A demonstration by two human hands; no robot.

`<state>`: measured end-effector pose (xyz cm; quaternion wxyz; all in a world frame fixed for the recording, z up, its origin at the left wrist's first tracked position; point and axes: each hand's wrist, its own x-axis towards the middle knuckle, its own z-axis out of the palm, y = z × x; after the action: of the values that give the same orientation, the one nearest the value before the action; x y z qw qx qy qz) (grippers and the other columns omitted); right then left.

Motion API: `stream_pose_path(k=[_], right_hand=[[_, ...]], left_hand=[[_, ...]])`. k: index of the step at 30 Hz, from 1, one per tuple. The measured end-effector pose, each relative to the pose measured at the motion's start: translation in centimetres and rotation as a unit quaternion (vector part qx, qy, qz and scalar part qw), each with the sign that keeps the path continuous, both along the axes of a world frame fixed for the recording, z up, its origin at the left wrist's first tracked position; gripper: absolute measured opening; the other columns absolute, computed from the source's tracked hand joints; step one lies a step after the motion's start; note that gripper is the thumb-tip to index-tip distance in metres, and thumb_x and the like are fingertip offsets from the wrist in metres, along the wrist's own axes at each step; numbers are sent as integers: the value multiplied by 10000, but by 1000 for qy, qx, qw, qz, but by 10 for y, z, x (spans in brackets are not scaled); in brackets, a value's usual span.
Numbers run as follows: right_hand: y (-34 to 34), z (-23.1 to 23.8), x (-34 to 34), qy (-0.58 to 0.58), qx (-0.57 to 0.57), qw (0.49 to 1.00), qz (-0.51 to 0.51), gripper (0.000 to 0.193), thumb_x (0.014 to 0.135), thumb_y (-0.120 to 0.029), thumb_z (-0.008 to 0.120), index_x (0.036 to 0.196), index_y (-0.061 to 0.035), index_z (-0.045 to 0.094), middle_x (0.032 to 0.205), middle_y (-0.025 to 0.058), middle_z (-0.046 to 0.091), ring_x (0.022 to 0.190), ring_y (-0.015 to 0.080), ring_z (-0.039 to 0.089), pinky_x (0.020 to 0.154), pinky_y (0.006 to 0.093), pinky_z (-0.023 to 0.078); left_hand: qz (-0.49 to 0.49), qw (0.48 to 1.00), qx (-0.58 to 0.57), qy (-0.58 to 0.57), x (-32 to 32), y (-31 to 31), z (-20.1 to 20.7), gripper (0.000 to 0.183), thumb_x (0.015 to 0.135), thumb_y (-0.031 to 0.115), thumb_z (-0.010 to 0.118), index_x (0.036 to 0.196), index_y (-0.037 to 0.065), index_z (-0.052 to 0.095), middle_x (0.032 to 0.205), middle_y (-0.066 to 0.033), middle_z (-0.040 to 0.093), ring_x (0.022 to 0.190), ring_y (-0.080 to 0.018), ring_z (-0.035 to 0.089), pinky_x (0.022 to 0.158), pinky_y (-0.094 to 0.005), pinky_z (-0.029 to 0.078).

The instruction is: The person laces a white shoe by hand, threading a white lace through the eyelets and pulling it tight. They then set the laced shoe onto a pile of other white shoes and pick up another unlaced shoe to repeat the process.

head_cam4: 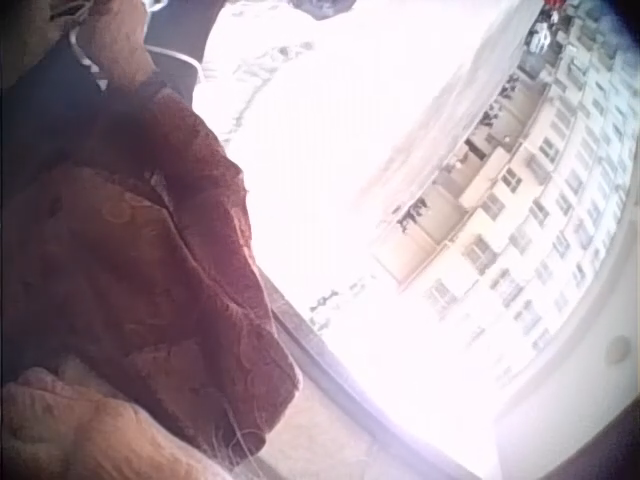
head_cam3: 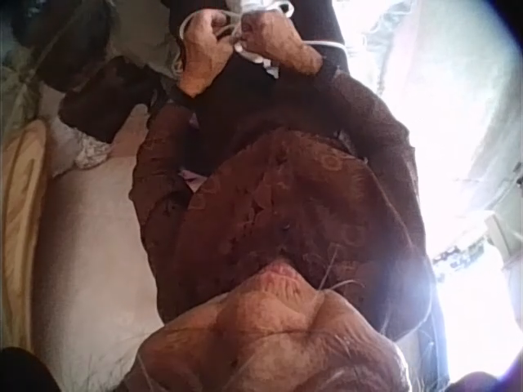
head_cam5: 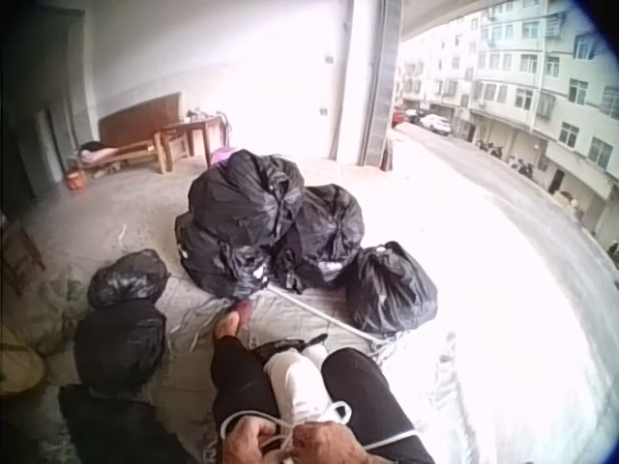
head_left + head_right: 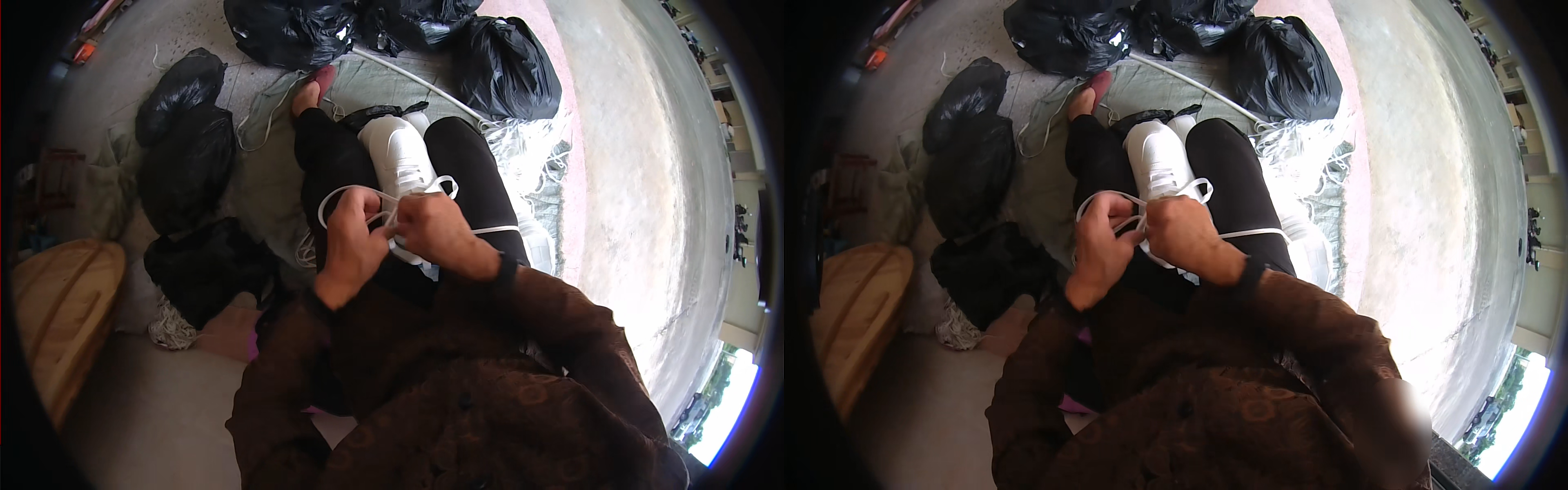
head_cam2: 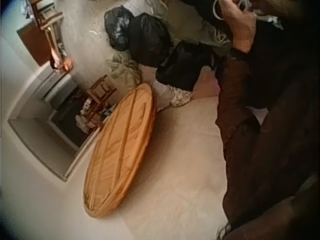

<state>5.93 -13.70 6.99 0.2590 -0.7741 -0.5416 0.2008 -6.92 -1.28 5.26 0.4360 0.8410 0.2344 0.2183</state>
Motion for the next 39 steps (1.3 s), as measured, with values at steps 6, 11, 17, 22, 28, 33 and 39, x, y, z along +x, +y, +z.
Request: stream_pose_path(k=[6, 11, 17, 22, 28, 33, 39], right_hand=[[-39, 97, -30, 326, 108, 929, 136, 190, 723, 46, 768, 850, -25, 646, 853, 98, 646, 764, 270, 665, 675, 358, 505], [-66, 101, -7, 303, 65, 951, 19, 165, 765, 82, 743, 834, -47, 667, 944, 77, 644, 843, 229, 656, 742, 325, 509], [-64, 68, -3, 326, 220, 919, 11, 98, 880, 21, 667, 911, -45, 600, 901, 90, 622, 809, 231, 634, 881, 400, 511], [-150, 25, 123, 538, 341, 684, -355, 223, 1048, -139, 421, 826, -124, 423, 666, -29, 299, 598, 128, 327, 699, 342, 414], [-76, 3, 80, 337, 173, 883, -277, 160, 952, -174, 619, 844, -94, 534, 616, -30, 464, 516, 143, 464, 507, 286, 426], [-15, 2, 61, -78, 43, 995, 32, 160, 844, -105, 702, 969, -54, 614, 728, 85, 628, 650, 279, 650, 557, 384, 512], [-15, -1, 61, -132, 9, 990, 48, 133, 839, -115, 703, 891, -35, 612, 746, 139, 659, 707, 349, 684, 600, 431, 530]], left_hand=[[-85, 969, -196, -125, -30, -73, 29, 195, 736, 12, 719, 908, 12, 627, 786, -140, 554, 712, -311, 612, 598, -400, 486], [-127, 990, -57, -28, -29, -49, 30, 187, 766, 27, 705, 949, 0, 673, 980, -193, 636, 875, -332, 654, 755, -403, 550], [-209, 946, 248, -5, 12, -16, 14, 194, 747, 52, 708, 907, -50, 672, 1242, -292, 566, 1087, -423, 577, 939, -478, 501], [-170, 967, 188, 26, -10, -37, 5, 190, 746, 39, 701, 918, -36, 676, 1252, -318, 566, 1043, -401, 592, 924, -473, 497], [-111, 985, 125, 45, -12, -43, 7, 154, 769, 46, 716, 921, 27, 695, 1257, -269, 588, 1011, -391, 592, 862, -443, 504], [-118, 987, 102, 42, -16, -41, 7, 150, 777, 45, 716, 926, 50, 699, 1254, -267, 591, 1005, -387, 594, 851, -438, 508], [-107, 992, 71, 18, -17, -38, -2, 159, 776, 63, 739, 931, 57, 703, 1261, -253, 585, 1012, -373, 590, 844, -433, 512]])
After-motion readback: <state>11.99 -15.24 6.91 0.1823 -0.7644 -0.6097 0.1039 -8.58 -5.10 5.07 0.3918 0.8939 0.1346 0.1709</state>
